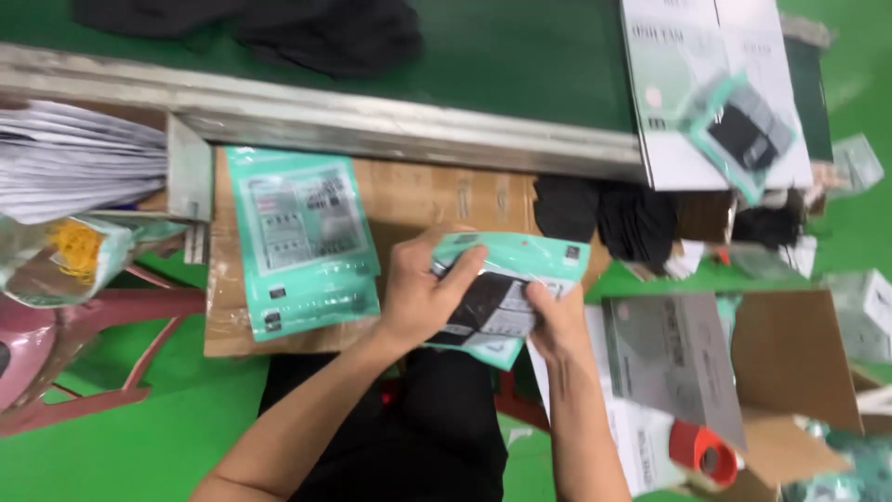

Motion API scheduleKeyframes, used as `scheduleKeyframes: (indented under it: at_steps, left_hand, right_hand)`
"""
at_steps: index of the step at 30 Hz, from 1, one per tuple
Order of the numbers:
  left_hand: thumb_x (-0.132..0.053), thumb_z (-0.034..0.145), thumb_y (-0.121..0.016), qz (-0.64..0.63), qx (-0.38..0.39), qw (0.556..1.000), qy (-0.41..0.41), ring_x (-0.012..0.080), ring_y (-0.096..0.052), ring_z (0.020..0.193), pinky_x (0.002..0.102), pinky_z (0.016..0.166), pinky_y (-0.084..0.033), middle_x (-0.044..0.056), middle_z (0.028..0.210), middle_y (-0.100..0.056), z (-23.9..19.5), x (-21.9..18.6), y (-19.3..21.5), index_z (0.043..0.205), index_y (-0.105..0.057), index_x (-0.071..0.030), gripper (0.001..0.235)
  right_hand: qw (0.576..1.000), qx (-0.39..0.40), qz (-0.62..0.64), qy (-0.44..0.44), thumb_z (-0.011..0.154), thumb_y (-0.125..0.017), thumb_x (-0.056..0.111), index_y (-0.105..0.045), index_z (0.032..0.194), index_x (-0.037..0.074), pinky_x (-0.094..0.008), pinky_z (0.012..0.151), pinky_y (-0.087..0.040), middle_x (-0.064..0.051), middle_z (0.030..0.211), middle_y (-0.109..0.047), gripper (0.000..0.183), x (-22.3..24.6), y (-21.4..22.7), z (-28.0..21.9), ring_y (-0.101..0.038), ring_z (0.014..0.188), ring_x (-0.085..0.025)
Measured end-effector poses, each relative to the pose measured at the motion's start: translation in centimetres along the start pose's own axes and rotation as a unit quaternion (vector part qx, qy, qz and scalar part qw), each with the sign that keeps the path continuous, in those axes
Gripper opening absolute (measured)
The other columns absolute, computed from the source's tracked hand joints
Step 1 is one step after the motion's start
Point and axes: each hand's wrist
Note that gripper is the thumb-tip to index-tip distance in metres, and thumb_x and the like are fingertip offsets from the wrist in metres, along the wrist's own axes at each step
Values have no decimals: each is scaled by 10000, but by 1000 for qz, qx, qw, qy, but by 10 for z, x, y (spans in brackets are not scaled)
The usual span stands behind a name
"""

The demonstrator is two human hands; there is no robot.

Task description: Packing black face masks into plastic sleeves and then into boxes.

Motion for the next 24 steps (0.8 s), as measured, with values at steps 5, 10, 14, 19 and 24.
scheduleKeyframes:
  at_steps: [5, 10, 14, 19, 24]
  left_hand:
    - [-327, 967, -749, 28, 19, 999, 28, 190, -712, 802, 362, 764, -563, 61, 914, -746, 42, 47, -14, 1055, -731, -50, 292]
    - [-409, 745, -930, 459, 35, 849, -258, 450, -360, 1468, 566, 1194, -261, 295, 1564, -419, 156, 33, 56, 1508, -464, 50, 1005]
    - [-355, 714, -924, 596, 108, 775, -180, 409, -500, 1351, 528, 1097, -394, 204, 1492, -545, 192, 118, 92, 1475, -508, -6, 935]
    - [-189, 729, -861, 665, 121, 710, -198, 326, -617, 1190, 425, 959, -508, 148, 1309, -644, 205, 117, 79, 1350, -565, -4, 712]
    - [-20, 845, -753, 704, 101, 668, -218, 275, -653, 1080, 361, 945, -546, 118, 1134, -649, 209, 162, 100, 1201, -566, -15, 402]
  right_hand:
    - [939, 43, -340, -16, 750, -894, 152, -633, 1250, 61, -341, 942, -556, -63, 1150, -710, 572, 37, 30, -5, -671, 1060, -177]
    - [653, -121, -678, 315, 938, -726, 22, -693, 1175, 64, -396, 905, -561, -92, 1082, -721, 243, 168, 124, 104, -691, 1003, -253]
    - [354, -61, -872, 333, 635, -789, 265, -511, 1377, -35, -491, 1008, -501, -265, 1315, -602, 847, 182, 256, 194, -592, 1194, -429]
    - [349, 10, -913, 211, 705, -736, 160, -488, 1375, -60, -504, 909, -513, -290, 1223, -601, 747, 197, 252, 221, -599, 1098, -475]
    - [306, -44, -932, 187, 875, -630, 2, -552, 1256, -50, -477, 850, -551, -237, 1133, -625, 393, 181, 293, 245, -632, 1067, -429]
Point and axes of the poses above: each hand's wrist, its own z-axis towards the middle knuckle, its own y-axis out of the back of the hand, x = y × z
